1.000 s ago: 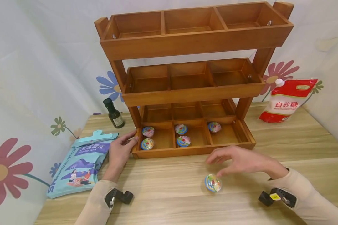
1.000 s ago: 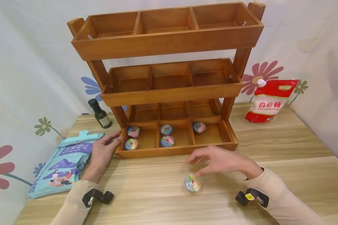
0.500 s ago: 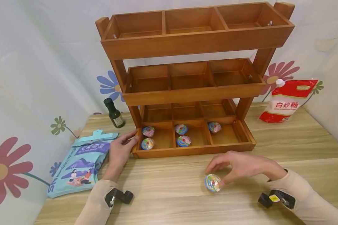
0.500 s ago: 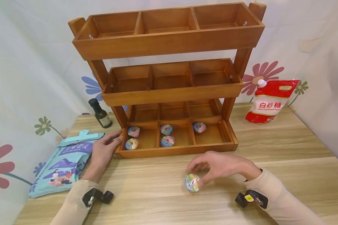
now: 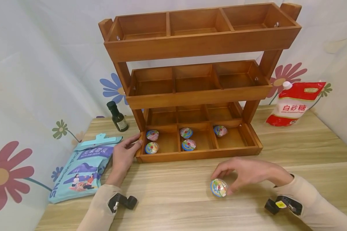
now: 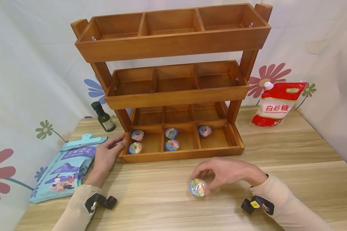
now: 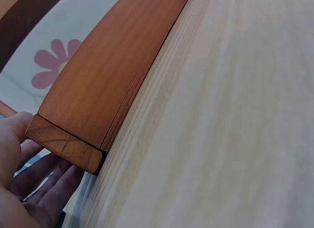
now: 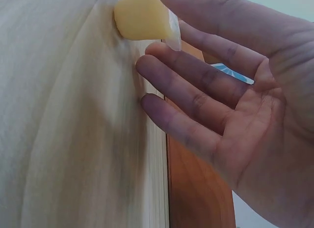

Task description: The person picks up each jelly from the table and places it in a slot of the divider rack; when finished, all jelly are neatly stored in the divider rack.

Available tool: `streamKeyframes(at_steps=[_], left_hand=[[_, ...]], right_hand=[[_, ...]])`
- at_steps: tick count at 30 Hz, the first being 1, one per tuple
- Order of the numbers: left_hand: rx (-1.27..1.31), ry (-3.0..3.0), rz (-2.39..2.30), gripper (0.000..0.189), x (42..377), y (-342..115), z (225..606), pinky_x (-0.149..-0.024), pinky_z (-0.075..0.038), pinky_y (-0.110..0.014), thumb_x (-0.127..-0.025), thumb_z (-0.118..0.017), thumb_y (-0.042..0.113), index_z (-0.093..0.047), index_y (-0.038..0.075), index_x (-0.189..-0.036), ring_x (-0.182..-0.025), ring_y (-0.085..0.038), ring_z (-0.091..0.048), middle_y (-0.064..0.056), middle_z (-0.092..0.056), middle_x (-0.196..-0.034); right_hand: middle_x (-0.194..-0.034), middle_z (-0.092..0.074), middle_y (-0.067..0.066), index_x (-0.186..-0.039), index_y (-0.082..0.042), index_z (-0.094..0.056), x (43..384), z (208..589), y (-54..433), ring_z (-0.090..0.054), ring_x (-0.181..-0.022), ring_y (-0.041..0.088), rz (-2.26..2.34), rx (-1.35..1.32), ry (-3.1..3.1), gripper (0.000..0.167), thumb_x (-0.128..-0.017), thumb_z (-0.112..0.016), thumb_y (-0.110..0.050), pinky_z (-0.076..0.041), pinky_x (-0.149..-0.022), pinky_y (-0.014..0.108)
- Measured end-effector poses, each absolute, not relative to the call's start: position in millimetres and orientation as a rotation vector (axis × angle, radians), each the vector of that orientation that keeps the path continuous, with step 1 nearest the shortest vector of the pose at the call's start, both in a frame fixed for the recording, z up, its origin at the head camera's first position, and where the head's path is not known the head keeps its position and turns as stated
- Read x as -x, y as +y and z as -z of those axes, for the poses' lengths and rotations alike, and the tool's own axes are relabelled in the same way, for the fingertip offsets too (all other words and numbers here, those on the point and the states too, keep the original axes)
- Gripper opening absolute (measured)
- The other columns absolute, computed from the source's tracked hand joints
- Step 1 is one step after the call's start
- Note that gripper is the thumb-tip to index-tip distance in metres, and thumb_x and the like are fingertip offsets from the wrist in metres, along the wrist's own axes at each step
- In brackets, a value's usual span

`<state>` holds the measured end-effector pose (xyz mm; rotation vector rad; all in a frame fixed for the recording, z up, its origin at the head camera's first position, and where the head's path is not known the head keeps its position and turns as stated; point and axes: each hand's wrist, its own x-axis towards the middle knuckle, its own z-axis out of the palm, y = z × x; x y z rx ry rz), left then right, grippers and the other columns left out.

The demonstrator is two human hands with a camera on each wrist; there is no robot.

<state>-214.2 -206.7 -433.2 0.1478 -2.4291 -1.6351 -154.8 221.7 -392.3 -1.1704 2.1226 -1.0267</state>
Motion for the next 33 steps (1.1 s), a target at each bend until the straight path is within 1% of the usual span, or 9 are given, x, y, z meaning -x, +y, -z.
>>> streamKeyframes(at_steps=[6,14,18,21,28,33], left_hand=[[-0.156,-2.436,1.633,0.035,214.9,-206.7,433.8,-0.08,-0.056,-0.016,-0.098,-0.078,0.023,-0.077,0.014,-0.132,-0.107,-0.019,-0.074,-0.006,-0.074,-0.132],[-0.16,-2.442,1.63,0.035,215.1,-206.6,433.6,-0.079,-0.056,-0.017,-0.099,-0.078,0.023,-0.077,0.014,-0.133,-0.108,-0.02,-0.073,-0.006,-0.073,-0.133],[-0.16,-2.443,1.631,0.035,214.4,-207.0,433.5,-0.079,-0.056,-0.017,-0.099,-0.078,0.023,-0.077,0.014,-0.133,-0.108,-0.02,-0.073,-0.006,-0.073,-0.133],[-0.163,-2.444,1.632,0.035,214.1,-207.2,433.4,-0.079,-0.056,-0.017,-0.099,-0.078,0.024,-0.077,0.014,-0.133,-0.107,-0.018,-0.073,-0.006,-0.073,-0.133],[-0.16,-2.434,1.626,0.035,214.2,-207.6,434.0,-0.079,-0.056,-0.017,-0.098,-0.079,0.024,-0.078,0.014,-0.132,-0.1,-0.006,-0.073,-0.007,-0.074,-0.131],[-0.158,-2.426,1.633,0.034,215.6,-207.1,435.3,-0.079,-0.056,-0.017,-0.098,-0.079,0.022,-0.078,0.014,-0.131,-0.096,-0.002,-0.072,-0.007,-0.074,-0.131]], right_hand=[[-0.121,-0.072,-0.009,-0.129,-0.019,-0.073,153.3,393.7,219.9,-0.067,-0.109,0.01,1.04,1.208,2.137,0.048,-0.085,-0.09,-0.014,-0.056,-0.098,0.035],[-0.122,-0.072,-0.006,-0.132,-0.013,-0.071,153.6,398.1,216.6,-0.068,-0.108,0.012,1.098,1.243,2.091,0.049,-0.086,-0.086,-0.007,-0.056,-0.098,0.037],[-0.122,-0.072,-0.007,-0.132,-0.014,-0.071,153.4,398.2,215.1,-0.067,-0.107,0.01,1.073,1.272,2.118,0.05,-0.085,-0.087,-0.007,-0.057,-0.096,0.035],[-0.122,-0.072,-0.008,-0.131,-0.016,-0.072,152.8,397.2,214.9,-0.066,-0.106,0.008,1.041,1.273,2.154,0.05,-0.085,-0.089,-0.009,-0.056,-0.095,0.034],[-0.119,-0.072,-0.011,-0.13,-0.016,-0.073,151.5,397.8,213.1,-0.066,-0.104,0.007,1.033,1.233,2.188,0.046,-0.087,-0.089,-0.013,-0.056,-0.093,0.033],[-0.117,-0.071,-0.012,-0.129,-0.018,-0.073,151.3,399.7,212.3,-0.066,-0.102,0.007,1.04,1.202,2.198,0.045,-0.087,-0.087,-0.013,-0.057,-0.092,0.032]])
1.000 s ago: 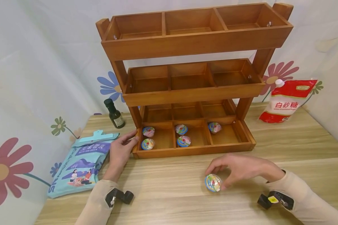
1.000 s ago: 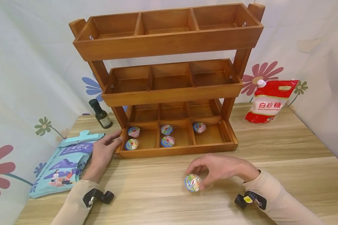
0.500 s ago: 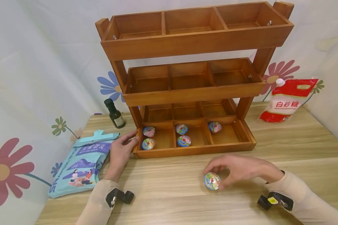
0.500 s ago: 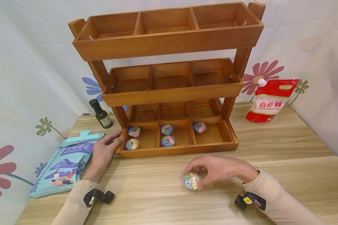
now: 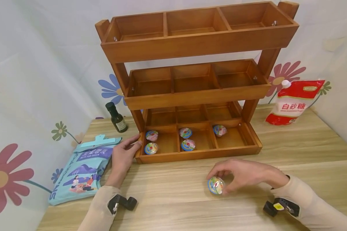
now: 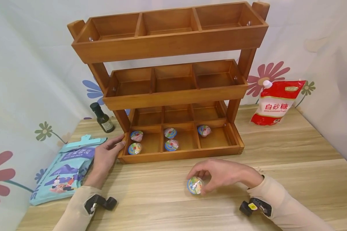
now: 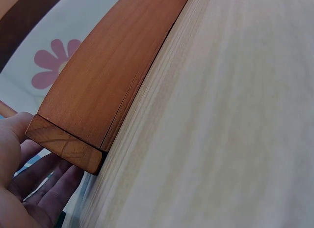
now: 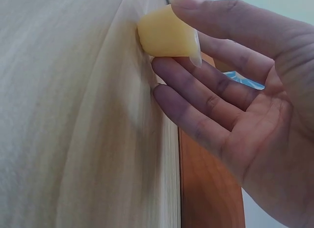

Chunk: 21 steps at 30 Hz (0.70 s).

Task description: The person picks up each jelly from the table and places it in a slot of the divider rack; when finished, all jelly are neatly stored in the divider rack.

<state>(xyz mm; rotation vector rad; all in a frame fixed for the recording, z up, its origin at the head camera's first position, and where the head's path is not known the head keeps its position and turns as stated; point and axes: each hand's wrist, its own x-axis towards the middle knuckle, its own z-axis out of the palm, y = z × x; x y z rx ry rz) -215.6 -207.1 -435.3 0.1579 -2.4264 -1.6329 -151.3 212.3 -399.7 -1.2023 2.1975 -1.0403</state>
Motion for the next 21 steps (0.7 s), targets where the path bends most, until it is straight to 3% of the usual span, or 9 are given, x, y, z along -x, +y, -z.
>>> streamKeyframes(at_steps=[9,15,21], left_hand=[[-0.151,-2.412,1.646,0.035,215.0,-207.1,435.4,-0.081,-0.056,-0.016,-0.098,-0.08,0.022,-0.078,0.013,-0.131,-0.096,0.0,-0.071,-0.007,-0.074,-0.131],[-0.142,-2.41,1.645,0.035,214.8,-207.5,435.7,-0.082,-0.055,-0.016,-0.098,-0.08,0.022,-0.078,0.014,-0.131,-0.098,0.0,-0.071,-0.006,-0.073,-0.132],[-0.144,-2.41,1.655,0.035,214.4,-207.4,435.3,-0.08,-0.056,-0.016,-0.098,-0.079,0.022,-0.078,0.014,-0.132,-0.098,0.0,-0.071,-0.007,-0.073,-0.132]], right_hand=[[-0.116,-0.072,-0.008,-0.13,-0.014,-0.071,151.4,396.1,214.3,-0.068,-0.103,0.011,1.121,1.169,2.198,0.044,-0.089,-0.084,-0.008,-0.058,-0.094,0.034],[-0.122,-0.072,-0.003,-0.131,-0.009,-0.07,152.3,392.8,215.5,-0.069,-0.105,0.014,1.153,1.127,2.23,0.041,-0.093,-0.084,-0.013,-0.059,-0.095,0.037],[-0.118,-0.072,-0.006,-0.131,-0.007,-0.069,154.2,390.1,216.2,-0.069,-0.104,0.013,1.155,1.099,2.276,0.043,-0.093,-0.085,-0.018,-0.059,-0.095,0.038]])
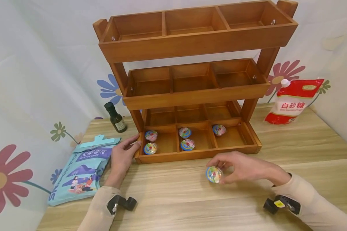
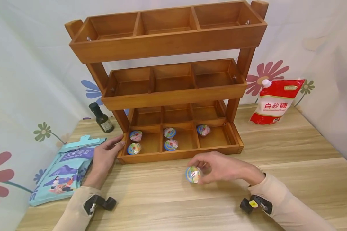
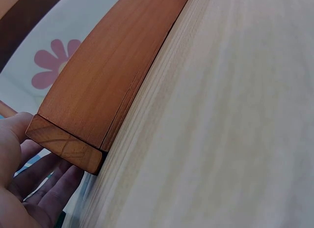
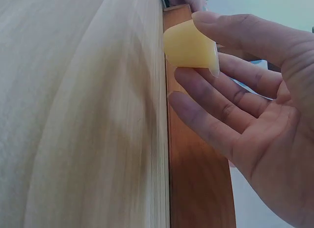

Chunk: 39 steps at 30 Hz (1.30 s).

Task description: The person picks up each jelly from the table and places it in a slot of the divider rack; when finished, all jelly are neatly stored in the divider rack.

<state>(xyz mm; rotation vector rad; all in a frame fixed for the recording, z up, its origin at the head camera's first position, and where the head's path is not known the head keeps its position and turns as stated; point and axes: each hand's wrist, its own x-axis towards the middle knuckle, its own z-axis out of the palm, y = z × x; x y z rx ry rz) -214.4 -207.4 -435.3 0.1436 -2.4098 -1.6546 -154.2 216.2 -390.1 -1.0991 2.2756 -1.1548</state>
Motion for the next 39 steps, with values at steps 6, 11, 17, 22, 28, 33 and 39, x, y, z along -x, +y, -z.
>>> streamKeyframes(at_steps=[6,11,17,22,28,33,39], left_hand=[[-0.152,-2.414,1.671,0.036,214,-209,434,-0.079,-0.056,-0.016,-0.098,-0.079,0.024,-0.077,0.014,-0.133,-0.098,0.001,-0.071,-0.008,-0.073,-0.132],[-0.147,-2.414,1.669,0.036,213,-210,433,-0.078,-0.056,-0.016,-0.099,-0.078,0.025,-0.077,0.014,-0.133,-0.098,0.001,-0.071,-0.009,-0.073,-0.132],[-0.154,-2.422,1.637,0.036,214,-210,432,-0.078,-0.056,-0.016,-0.099,-0.078,0.026,-0.077,0.015,-0.133,-0.096,0.001,-0.071,-0.008,-0.073,-0.133],[-0.152,-2.423,1.635,0.035,215,-208,433,-0.079,-0.057,-0.018,-0.098,-0.079,0.024,-0.077,0.014,-0.132,-0.096,-0.002,-0.072,-0.007,-0.073,-0.132],[-0.152,-2.433,1.638,0.035,216,-206,433,-0.079,-0.057,-0.018,-0.099,-0.078,0.023,-0.077,0.014,-0.132,-0.099,-0.005,-0.072,-0.006,-0.074,-0.132],[-0.154,-2.438,1.631,0.035,216,-207,434,-0.079,-0.057,-0.018,-0.099,-0.079,0.024,-0.077,0.014,-0.132,-0.099,-0.005,-0.072,-0.007,-0.073,-0.132],[-0.158,-2.444,1.617,0.036,215,-209,435,-0.079,-0.056,-0.017,-0.099,-0.078,0.025,-0.077,0.014,-0.133,-0.097,-0.003,-0.072,-0.008,-0.073,-0.132]], right_hand=[[-0.119,-0.072,-0.003,-0.129,-0.006,-0.069,158,389,217,-0.069,-0.105,0.014,1.175,1.092,2.306,0.043,-0.091,-0.087,-0.016,-0.059,-0.095,0.037],[-0.118,-0.072,-0.004,-0.129,-0.008,-0.07,159,387,219,-0.069,-0.106,0.016,1.181,1.098,2.35,0.043,-0.091,-0.087,-0.016,-0.059,-0.095,0.038],[-0.117,-0.073,-0.004,-0.132,-0.009,-0.069,160,381,222,-0.07,-0.107,0.018,1.203,1.07,2.383,0.045,-0.092,-0.087,-0.018,-0.059,-0.096,0.038],[-0.113,-0.073,-0.006,-0.133,-0.008,-0.069,162,378,227,-0.071,-0.105,0.017,1.209,1.036,2.431,0.047,-0.091,-0.087,-0.021,-0.059,-0.095,0.038],[-0.116,-0.073,-0.002,-0.133,-0.006,-0.069,165,372,230,-0.07,-0.107,0.019,1.243,1.012,2.466,0.046,-0.092,-0.086,-0.019,-0.058,-0.097,0.038],[-0.11,-0.074,-0.002,-0.13,-0.004,-0.07,172,370,233,-0.07,-0.102,0.017,1.251,1.0,2.539,0.045,-0.09,-0.088,-0.013,-0.06,-0.092,0.036],[-0.114,-0.074,0.003,-0.13,-0.002,-0.07,180,367,239,-0.072,-0.102,0.02,1.254,0.94,2.588,0.047,-0.089,-0.089,-0.013,-0.061,-0.091,0.038]])
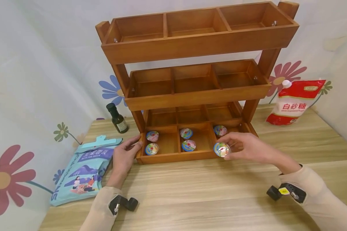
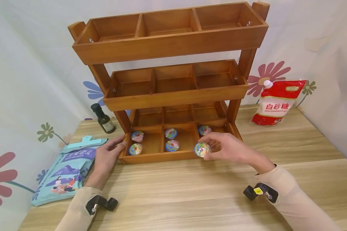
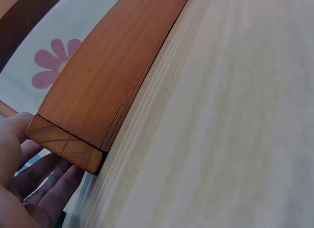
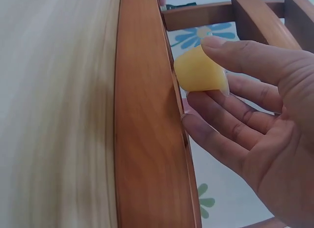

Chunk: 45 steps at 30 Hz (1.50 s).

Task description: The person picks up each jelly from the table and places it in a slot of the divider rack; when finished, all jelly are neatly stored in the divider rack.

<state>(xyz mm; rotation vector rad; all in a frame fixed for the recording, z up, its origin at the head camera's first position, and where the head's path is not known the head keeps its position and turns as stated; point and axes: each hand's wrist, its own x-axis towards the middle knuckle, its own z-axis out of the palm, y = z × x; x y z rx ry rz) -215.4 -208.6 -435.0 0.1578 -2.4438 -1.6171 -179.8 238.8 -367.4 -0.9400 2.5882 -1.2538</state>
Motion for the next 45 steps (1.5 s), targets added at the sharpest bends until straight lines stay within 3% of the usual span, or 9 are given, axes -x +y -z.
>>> streamKeyframes(at_steps=[10,20,35,45], left_hand=[[-0.15,-2.426,1.65,0.035,216,-209,436,-0.078,-0.058,-0.018,-0.099,-0.078,0.023,-0.077,0.014,-0.132,-0.1,-0.006,-0.073,-0.008,-0.073,-0.132],[-0.152,-2.423,1.657,0.035,216,-208,436,-0.079,-0.057,-0.018,-0.099,-0.078,0.024,-0.077,0.014,-0.132,-0.104,-0.011,-0.073,-0.007,-0.072,-0.134],[-0.172,-2.439,1.642,0.035,214,-209,435,-0.08,-0.056,-0.017,-0.099,-0.078,0.025,-0.077,0.016,-0.133,-0.106,-0.015,-0.074,-0.006,-0.073,-0.133],[-0.159,-2.437,1.644,0.035,214,-208,434,-0.08,-0.057,-0.018,-0.099,-0.078,0.024,-0.077,0.015,-0.133,-0.106,-0.016,-0.074,-0.007,-0.072,-0.134]], right_hand=[[-0.122,-0.073,0.009,-0.133,0.001,-0.067,194,363,242,-0.072,-0.102,0.023,1.285,0.887,2.602,0.048,-0.09,-0.087,-0.011,-0.059,-0.095,0.044],[-0.111,-0.074,0.003,-0.134,0.001,-0.067,207,366,243,-0.072,-0.102,0.022,1.257,0.863,2.634,0.048,-0.092,-0.086,-0.012,-0.058,-0.096,0.047],[-0.118,-0.072,0.01,-0.135,0.001,-0.067,214,376,250,-0.069,-0.106,0.027,1.236,0.771,2.698,0.05,-0.092,-0.086,-0.013,-0.059,-0.093,0.046],[-0.114,-0.072,0.008,-0.137,0.001,-0.066,219,386,254,-0.07,-0.103,0.025,1.2,0.751,2.688,0.05,-0.094,-0.084,-0.015,-0.059,-0.088,0.035]])
